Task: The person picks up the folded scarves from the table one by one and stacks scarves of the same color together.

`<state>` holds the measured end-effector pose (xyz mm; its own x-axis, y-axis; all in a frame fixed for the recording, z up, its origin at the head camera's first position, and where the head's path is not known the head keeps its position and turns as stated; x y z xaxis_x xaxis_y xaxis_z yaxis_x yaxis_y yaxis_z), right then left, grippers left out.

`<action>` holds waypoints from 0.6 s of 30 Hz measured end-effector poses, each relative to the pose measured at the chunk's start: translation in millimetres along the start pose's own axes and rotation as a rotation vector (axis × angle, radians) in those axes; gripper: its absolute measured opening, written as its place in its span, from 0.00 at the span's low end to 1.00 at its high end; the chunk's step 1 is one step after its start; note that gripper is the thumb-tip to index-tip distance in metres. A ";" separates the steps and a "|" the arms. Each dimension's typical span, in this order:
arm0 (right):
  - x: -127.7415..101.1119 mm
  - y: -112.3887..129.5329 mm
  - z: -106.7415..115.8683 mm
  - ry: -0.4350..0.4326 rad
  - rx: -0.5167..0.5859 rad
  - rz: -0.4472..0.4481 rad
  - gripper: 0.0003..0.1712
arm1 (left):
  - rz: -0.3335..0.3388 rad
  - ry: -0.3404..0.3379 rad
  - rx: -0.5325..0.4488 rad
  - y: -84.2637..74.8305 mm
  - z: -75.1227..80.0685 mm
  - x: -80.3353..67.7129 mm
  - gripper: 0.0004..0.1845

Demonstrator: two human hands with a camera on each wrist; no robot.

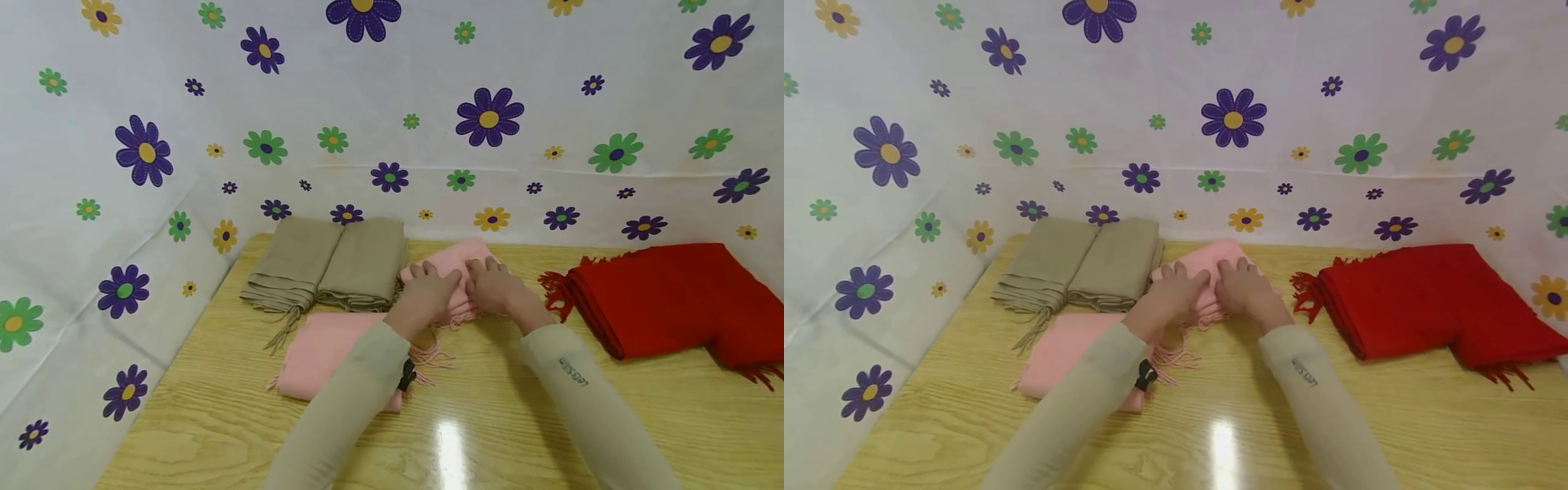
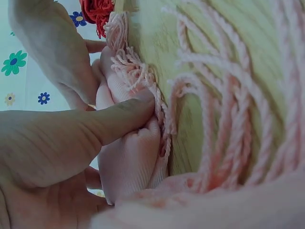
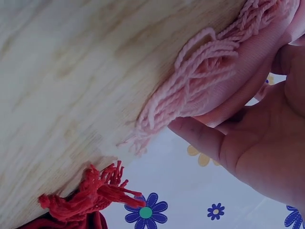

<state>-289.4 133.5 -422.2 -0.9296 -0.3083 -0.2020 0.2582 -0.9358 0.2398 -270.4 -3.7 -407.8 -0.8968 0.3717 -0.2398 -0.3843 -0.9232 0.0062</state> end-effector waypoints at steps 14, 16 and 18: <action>-1.2 12.9 2.9 -0.052 -0.094 -0.055 0.22 | -0.024 -0.117 0.121 1.8 -2.7 -8.0 0.19; -0.3 13.4 1.5 -0.053 -0.094 -0.047 0.24 | -0.050 -0.163 0.185 0.4 -3.6 -11.2 0.17; 0.8 13.3 0.7 -0.055 -0.077 -0.037 0.26 | -0.065 -0.193 0.205 0.0 -2.8 -13.9 0.16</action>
<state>-287.0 120.9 -418.5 -0.9514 -0.2654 -0.1563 0.2410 -0.9574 0.1588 -257.3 -9.2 -407.2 -0.8866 0.4590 -0.0569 -0.4606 -0.8653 0.1978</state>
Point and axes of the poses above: each hand's wrist, its own x-axis towards the middle knuckle, its own z-axis out of the back of the hand, y = z × x, the point moved 2 cm from there along x, towards the middle knuckle, and after that the axes turned 1 degree about -y, right-handed, at the moved point
